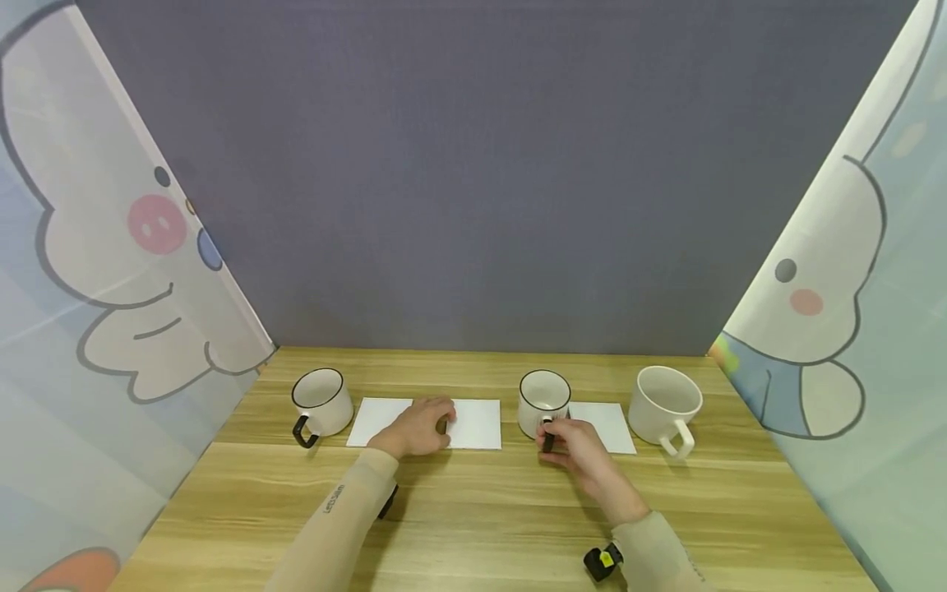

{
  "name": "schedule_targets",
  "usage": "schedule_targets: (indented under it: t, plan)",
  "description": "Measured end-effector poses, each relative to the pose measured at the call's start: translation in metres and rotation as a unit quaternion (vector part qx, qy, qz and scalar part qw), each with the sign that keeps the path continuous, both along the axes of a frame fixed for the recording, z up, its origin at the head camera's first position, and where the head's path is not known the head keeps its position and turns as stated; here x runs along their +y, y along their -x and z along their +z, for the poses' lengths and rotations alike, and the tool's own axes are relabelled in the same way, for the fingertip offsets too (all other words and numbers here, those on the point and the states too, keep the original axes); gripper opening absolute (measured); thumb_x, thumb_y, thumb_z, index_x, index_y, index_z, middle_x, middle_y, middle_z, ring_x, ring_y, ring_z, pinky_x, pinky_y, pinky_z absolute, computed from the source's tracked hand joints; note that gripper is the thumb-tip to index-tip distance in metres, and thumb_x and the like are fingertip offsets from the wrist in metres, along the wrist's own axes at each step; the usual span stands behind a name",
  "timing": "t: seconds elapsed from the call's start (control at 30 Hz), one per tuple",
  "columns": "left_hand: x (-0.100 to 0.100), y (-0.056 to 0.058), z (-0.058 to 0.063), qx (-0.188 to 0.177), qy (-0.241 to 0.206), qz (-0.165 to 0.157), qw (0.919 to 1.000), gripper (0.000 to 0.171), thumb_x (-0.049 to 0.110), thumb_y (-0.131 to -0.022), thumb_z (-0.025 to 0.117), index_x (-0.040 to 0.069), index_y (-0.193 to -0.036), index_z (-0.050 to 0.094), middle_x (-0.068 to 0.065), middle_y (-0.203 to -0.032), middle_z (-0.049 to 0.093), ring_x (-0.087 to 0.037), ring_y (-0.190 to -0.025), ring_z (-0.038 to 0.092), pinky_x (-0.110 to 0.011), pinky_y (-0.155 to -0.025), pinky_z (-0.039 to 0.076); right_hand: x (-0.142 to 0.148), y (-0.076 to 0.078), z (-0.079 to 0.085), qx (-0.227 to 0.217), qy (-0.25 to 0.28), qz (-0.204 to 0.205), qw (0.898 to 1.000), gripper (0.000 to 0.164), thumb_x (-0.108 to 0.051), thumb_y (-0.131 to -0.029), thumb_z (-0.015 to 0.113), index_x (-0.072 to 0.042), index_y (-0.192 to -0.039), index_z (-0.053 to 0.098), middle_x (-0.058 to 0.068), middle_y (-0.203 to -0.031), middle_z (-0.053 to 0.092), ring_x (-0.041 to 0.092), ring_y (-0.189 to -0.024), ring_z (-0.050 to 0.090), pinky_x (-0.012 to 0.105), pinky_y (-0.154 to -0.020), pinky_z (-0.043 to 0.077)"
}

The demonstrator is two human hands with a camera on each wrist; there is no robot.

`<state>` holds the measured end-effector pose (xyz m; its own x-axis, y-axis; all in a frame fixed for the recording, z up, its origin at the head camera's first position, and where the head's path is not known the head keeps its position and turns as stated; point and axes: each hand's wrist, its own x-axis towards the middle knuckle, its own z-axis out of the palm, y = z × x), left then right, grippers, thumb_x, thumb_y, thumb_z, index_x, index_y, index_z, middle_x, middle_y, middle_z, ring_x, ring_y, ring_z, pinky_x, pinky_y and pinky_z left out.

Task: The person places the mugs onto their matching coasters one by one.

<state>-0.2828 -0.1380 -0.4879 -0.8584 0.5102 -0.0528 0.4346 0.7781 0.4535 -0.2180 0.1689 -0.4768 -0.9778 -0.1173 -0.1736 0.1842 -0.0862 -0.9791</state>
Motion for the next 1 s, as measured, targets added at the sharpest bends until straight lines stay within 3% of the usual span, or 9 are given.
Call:
schedule_targets:
  t: [0.47, 1.0]
  plan:
    - [-0.001, 0.003, -0.003, -0.001, 0.011, 0.001, 0.9999, 0.026, 0.018, -0.087, 0.072, 0.022, -0.11, 0.06, -0.003, -0.151, 0.048, -0.038, -0.137, 0.042, -0.059, -0.106, 0.039, -0.013, -0.002, -0.008, 0.026, 0.021, -0.047, 0.998, 0.025, -0.004, -0.1, 0.053, 0.018, -0.103, 0.063, 0.014, -0.091, 0.066, 0.028, -0.089, 0.063, 0.043, -0.083, 0.058]
    - [-0.001, 0.004, -0.005, -0.004, -0.001, 0.006, 1.0, 0.026, 0.018, -0.086, 0.072, 0.023, -0.109, 0.061, -0.005, -0.153, 0.047, -0.039, -0.141, 0.039, -0.059, -0.11, 0.035, -0.02, -0.004, -0.008, 0.045, 0.041, -0.038, 0.997, 0.027, -0.005, -0.101, 0.057, 0.021, -0.108, 0.062, 0.013, -0.094, 0.068, 0.03, -0.094, 0.065, 0.045, -0.088, 0.056]
